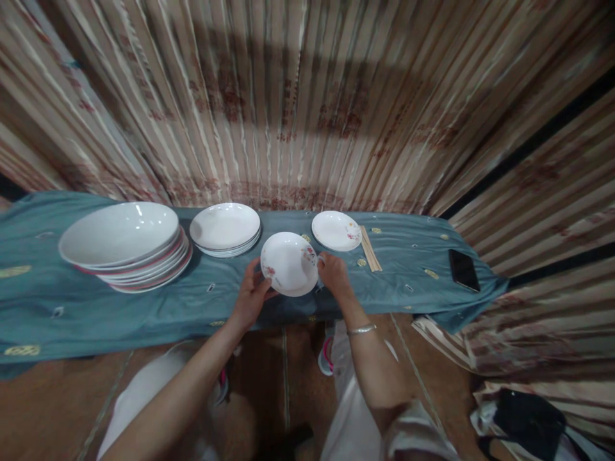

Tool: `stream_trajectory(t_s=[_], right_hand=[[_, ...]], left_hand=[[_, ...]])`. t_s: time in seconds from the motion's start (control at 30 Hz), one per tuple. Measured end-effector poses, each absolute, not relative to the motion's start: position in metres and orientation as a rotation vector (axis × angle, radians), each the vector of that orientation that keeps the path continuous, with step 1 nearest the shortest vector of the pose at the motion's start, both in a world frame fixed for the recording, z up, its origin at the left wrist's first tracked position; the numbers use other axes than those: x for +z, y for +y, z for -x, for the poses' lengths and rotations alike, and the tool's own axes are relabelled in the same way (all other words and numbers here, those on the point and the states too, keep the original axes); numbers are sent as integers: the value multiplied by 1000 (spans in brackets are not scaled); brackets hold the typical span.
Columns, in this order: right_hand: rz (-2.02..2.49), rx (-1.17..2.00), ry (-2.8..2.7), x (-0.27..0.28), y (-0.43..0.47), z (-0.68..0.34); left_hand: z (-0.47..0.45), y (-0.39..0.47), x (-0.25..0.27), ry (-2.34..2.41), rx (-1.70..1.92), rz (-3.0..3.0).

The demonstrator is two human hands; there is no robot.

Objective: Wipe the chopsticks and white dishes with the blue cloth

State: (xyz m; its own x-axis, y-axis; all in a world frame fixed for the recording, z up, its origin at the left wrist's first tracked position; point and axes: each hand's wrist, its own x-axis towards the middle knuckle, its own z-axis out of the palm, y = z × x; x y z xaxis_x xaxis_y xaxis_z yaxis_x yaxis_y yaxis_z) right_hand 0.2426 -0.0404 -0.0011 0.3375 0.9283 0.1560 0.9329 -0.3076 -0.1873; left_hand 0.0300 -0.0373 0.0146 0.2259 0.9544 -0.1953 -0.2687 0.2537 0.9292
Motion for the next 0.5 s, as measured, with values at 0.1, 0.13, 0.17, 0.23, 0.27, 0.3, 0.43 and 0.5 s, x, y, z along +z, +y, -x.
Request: stream_trajectory(t_s=[0.1,0.13,0.17,0.23,0.27,0.3,0.43,0.5], right_hand=[[2322,-40,-1688,-4,-36,-242],[2301,-34,-1683,-5,-34,-242],[2276,-22,-1676,-6,-33,-243],[2225,4,-1652,-7,-31,-243],[2202,18,-1641,-8,-30,-244],[2188,29,-1629,-8,-29,-243],[2146,52,-1598,-9,-26,-242],[2081,55,-1594,-11,-24,-241]], left_hand=[[-27,-38,16,939,1022,-943],[-26,-38,17,934,1020,-947],[-26,-38,18,932,1019,-950],[-25,-39,19,936,1018,-952],[-25,-39,19,938,1017,-953],[-25,-40,20,937,1016,-953],[-25,-41,20,926,1022,-939],[-24,-41,19,923,1025,-933]])
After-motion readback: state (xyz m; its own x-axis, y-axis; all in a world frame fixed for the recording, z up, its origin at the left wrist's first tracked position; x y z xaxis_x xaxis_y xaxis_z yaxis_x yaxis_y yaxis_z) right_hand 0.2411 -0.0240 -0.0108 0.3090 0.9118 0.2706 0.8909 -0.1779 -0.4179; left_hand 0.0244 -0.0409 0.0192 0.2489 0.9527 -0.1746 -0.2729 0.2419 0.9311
